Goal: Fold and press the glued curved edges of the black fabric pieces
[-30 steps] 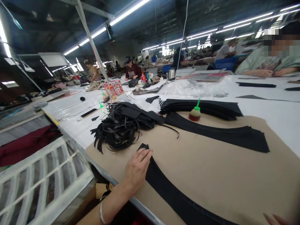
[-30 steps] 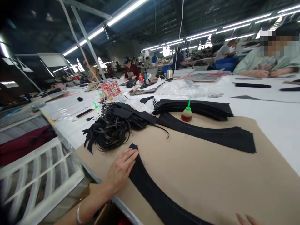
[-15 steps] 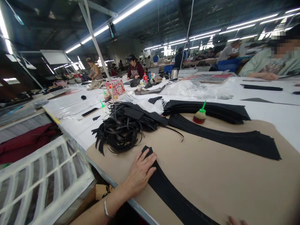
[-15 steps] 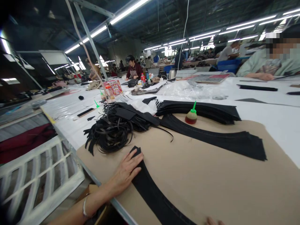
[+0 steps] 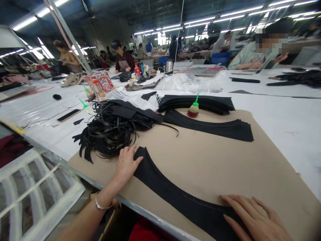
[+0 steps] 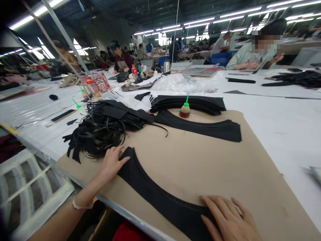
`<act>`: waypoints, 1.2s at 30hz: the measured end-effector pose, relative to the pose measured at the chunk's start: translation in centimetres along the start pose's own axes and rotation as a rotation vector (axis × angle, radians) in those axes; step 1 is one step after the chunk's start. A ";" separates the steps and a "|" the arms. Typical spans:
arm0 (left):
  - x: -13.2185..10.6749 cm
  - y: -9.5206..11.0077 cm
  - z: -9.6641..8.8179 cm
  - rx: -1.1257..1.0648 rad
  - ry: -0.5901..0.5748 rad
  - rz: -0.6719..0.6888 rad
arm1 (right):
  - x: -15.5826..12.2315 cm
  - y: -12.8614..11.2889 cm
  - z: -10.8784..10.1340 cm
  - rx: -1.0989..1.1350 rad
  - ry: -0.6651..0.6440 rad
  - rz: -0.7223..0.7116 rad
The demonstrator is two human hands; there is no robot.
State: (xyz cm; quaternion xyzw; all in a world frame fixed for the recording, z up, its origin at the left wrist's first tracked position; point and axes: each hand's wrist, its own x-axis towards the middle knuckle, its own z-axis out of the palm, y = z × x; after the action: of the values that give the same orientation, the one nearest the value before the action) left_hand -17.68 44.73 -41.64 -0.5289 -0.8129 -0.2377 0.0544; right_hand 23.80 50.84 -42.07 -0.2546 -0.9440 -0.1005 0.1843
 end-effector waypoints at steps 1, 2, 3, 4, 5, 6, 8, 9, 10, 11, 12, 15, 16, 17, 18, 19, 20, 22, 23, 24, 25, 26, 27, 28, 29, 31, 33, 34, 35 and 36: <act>-0.4 0.9 -0.4 -0.001 0.043 0.039 | 0.8 -0.4 -0.5 0.007 0.002 0.000; -1.1 2.1 -0.7 -0.017 0.078 0.113 | 1.7 -1.0 -1.0 0.020 -0.005 -0.005; -2.0 3.4 -1.0 -0.057 0.082 0.244 | 2.5 -1.6 -1.3 0.041 -0.014 -0.020; -3.1 4.8 -1.1 -0.132 0.019 0.411 | 3.2 -2.4 -1.4 0.069 -0.030 -0.044; -4.3 6.2 -1.1 -0.196 -0.104 0.567 | 3.9 -3.2 -1.4 0.096 -0.046 -0.070; -5.5 7.5 -1.0 -0.236 -0.200 0.677 | 4.3 -4.0 -1.2 0.116 -0.058 -0.088; -7.6 9.3 -0.4 -0.245 -0.307 0.735 | 4.7 -5.4 -0.3 0.129 -0.050 -0.099; -8.4 9.8 0.0 -0.241 -0.329 0.728 | 4.7 -5.9 0.2 0.124 -0.037 -0.093; -8.9 10.1 0.4 -0.236 -0.334 0.711 | 4.5 -6.2 0.6 0.118 -0.029 -0.081; -9.2 10.2 0.7 -0.239 -0.328 0.698 | 4.2 -6.4 1.0 0.116 -0.024 -0.070; -9.4 10.2 0.9 -0.248 -0.318 0.690 | 3.9 -6.5 1.3 0.121 -0.024 -0.061; -9.2 9.7 0.8 -0.283 -0.295 0.663 | 3.1 -5.9 1.3 0.190 -0.074 -0.039; -9.2 9.5 0.6 -0.288 -0.300 0.650 | 2.8 -5.6 1.1 0.215 -0.094 -0.020; -9.1 9.3 0.4 -0.291 -0.307 0.640 | 2.5 -5.2 0.9 0.233 -0.109 0.011; -9.1 9.2 0.3 -0.291 -0.312 0.634 | 2.2 -4.9 0.7 0.241 -0.120 0.051; -9.1 9.1 0.2 -0.289 -0.311 0.632 | 1.9 -4.6 0.6 0.237 -0.129 0.091; -9.2 9.1 0.2 -0.286 -0.302 0.635 | 1.6 -4.4 0.5 0.224 -0.134 0.120; -9.4 9.1 0.5 -0.272 -0.269 0.647 | 0.9 -4.2 0.7 0.194 -0.143 0.110; -9.6 9.2 0.7 -0.264 -0.251 0.657 | 0.7 -4.3 0.9 0.182 -0.133 0.091; -9.7 9.4 0.8 -0.260 -0.235 0.668 | 0.6 -4.3 1.0 0.176 -0.117 0.078; -9.8 9.5 1.0 -0.262 -0.222 0.678 | 0.5 -4.4 1.1 0.174 -0.098 0.069; -9.9 9.7 1.1 -0.274 -0.217 0.681 | 0.6 -4.5 1.1 0.175 -0.088 0.068; -9.9 9.7 1.1 -0.298 -0.220 0.673 | 0.7 -4.5 1.0 0.179 -0.092 0.067; -9.7 9.7 1.1 -0.336 -0.227 0.648 | 0.8 -4.5 0.8 0.182 -0.113 0.072; -9.5 9.5 1.0 -0.382 -0.228 0.601 | 1.0 -4.3 0.6 0.185 -0.141 0.082; -8.4 8.4 0.7 -0.457 -0.191 0.453 | 1.3 -4.0 0.0 0.195 -0.173 0.140; -6.7 6.4 0.5 -0.408 -0.101 0.274 | 1.5 -3.5 -0.6 0.215 -0.192 0.204; -5.8 5.2 0.5 -0.319 -0.057 0.193 | 1.7 -3.3 -0.8 0.228 -0.207 0.227; -5.0 3.9 0.6 -0.199 -0.034 0.116 | 1.9 -3.1 -1.1 0.240 -0.221 0.242; -4.3 2.8 0.6 -0.088 -0.026 0.048 | 2.1 -3.0 -1.3 0.249 -0.234 0.257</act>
State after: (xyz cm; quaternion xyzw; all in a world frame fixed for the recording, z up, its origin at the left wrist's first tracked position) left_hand -13.27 42.36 -42.73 -0.5533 -0.7893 -0.2649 0.0263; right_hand 20.90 48.85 -40.33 -0.3581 -0.9238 0.0716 0.1150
